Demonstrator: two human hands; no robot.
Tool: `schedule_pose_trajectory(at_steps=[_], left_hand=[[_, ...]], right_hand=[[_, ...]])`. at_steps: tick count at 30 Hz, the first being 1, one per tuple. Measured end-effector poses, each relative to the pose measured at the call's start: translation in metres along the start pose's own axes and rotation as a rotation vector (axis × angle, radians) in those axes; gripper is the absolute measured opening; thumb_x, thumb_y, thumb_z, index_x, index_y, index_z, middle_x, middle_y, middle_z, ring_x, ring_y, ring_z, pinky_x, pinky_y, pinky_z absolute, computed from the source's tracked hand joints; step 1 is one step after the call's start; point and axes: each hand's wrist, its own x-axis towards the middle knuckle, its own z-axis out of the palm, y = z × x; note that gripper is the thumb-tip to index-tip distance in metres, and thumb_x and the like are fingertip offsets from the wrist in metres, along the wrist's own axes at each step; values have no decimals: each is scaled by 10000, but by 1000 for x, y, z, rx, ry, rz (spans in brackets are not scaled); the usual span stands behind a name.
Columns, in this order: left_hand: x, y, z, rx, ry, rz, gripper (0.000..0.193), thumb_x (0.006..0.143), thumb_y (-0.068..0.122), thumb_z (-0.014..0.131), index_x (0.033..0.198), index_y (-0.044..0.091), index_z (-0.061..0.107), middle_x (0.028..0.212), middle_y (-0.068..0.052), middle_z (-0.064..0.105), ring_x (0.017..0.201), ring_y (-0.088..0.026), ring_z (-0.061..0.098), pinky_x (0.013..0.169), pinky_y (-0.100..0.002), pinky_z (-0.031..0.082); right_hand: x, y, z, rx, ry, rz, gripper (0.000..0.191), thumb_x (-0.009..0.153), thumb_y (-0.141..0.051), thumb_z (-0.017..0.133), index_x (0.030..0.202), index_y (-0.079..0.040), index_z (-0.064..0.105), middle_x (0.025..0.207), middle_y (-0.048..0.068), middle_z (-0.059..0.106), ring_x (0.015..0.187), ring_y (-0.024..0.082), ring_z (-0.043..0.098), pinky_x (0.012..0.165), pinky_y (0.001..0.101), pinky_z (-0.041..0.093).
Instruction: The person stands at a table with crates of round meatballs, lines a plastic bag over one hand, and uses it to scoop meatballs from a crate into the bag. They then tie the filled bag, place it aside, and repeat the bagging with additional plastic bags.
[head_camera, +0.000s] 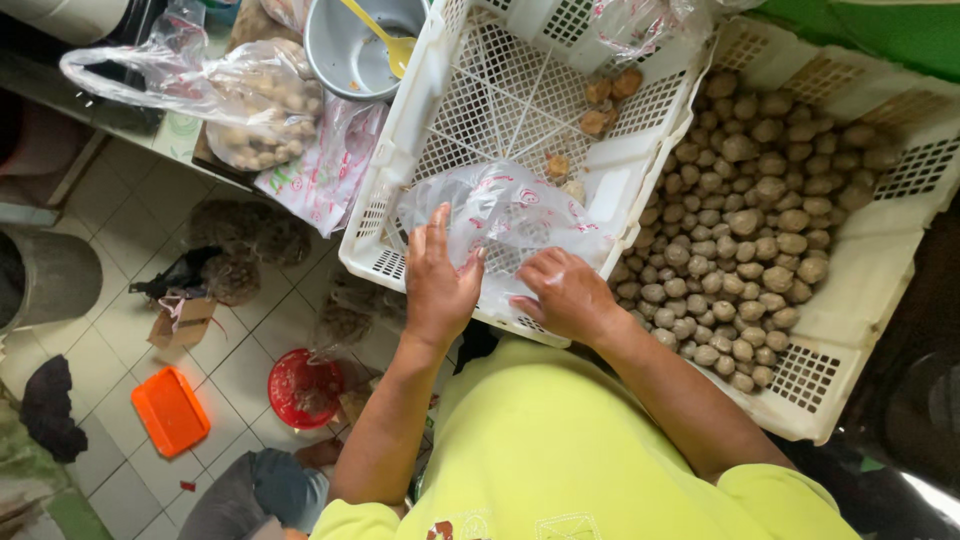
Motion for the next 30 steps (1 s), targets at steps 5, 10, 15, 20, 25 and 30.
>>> schedule_pose_trajectory(at_steps=[5, 10, 15, 20, 25, 30], left_hand=[[7, -23, 19, -849, -158, -378, 472, 988, 68, 600, 1446, 20, 496, 1094, -38, 678, 840, -101, 625, 766, -282, 574], [17, -41, 30, -872, -267, -431, 409, 1025, 57, 553, 1425, 23, 626, 916, -24, 626, 690, -98, 451, 603, -260, 375], [17, -41, 36, -592, -261, -169, 282, 1054, 122, 564, 1279, 3, 686, 988, -3, 720, 836, -85, 583, 754, -267, 495], [11, -40, 41, -579, -316, -133, 299, 1090, 114, 552, 1355, 20, 652, 1029, -90, 676, 861, -138, 603, 777, -289, 495], [11, -31, 38, -967, -439, -126, 499, 1051, 88, 506, 1536, 18, 411, 1323, -77, 607, 1102, -116, 571, 952, -268, 472], [11, -28, 36, -1016, -514, -55, 418, 1072, 148, 515, 1459, 0, 466, 1321, -59, 605, 1159, -96, 569, 989, -252, 461]], right_hand=[[-2, -3, 6, 25, 69, -12, 424, 878, -362, 752, 1205, -106, 666, 1286, 152, 639, 1149, 345, 624, 879, 457, 555], [-5, -8, -2, 10, 150, 35, 528, 846, -371, 765, 1278, -95, 639, 1297, 166, 631, 1138, 362, 626, 874, 453, 567], [-12, -10, -4, -13, 205, 21, 436, 857, -396, 779, 1152, -89, 683, 1114, 130, 710, 1018, 316, 698, 832, 416, 577], [-24, -9, 2, -11, 276, 28, 380, 856, -390, 797, 1027, -68, 692, 967, 110, 713, 905, 312, 698, 792, 411, 574], [-31, -11, 6, -52, 365, 80, 373, 832, -378, 812, 987, -61, 691, 923, 108, 700, 864, 315, 691, 777, 417, 569], [-34, -17, 6, -97, 406, 134, 385, 823, -398, 816, 952, -54, 699, 889, 112, 694, 838, 316, 693, 756, 414, 566]])
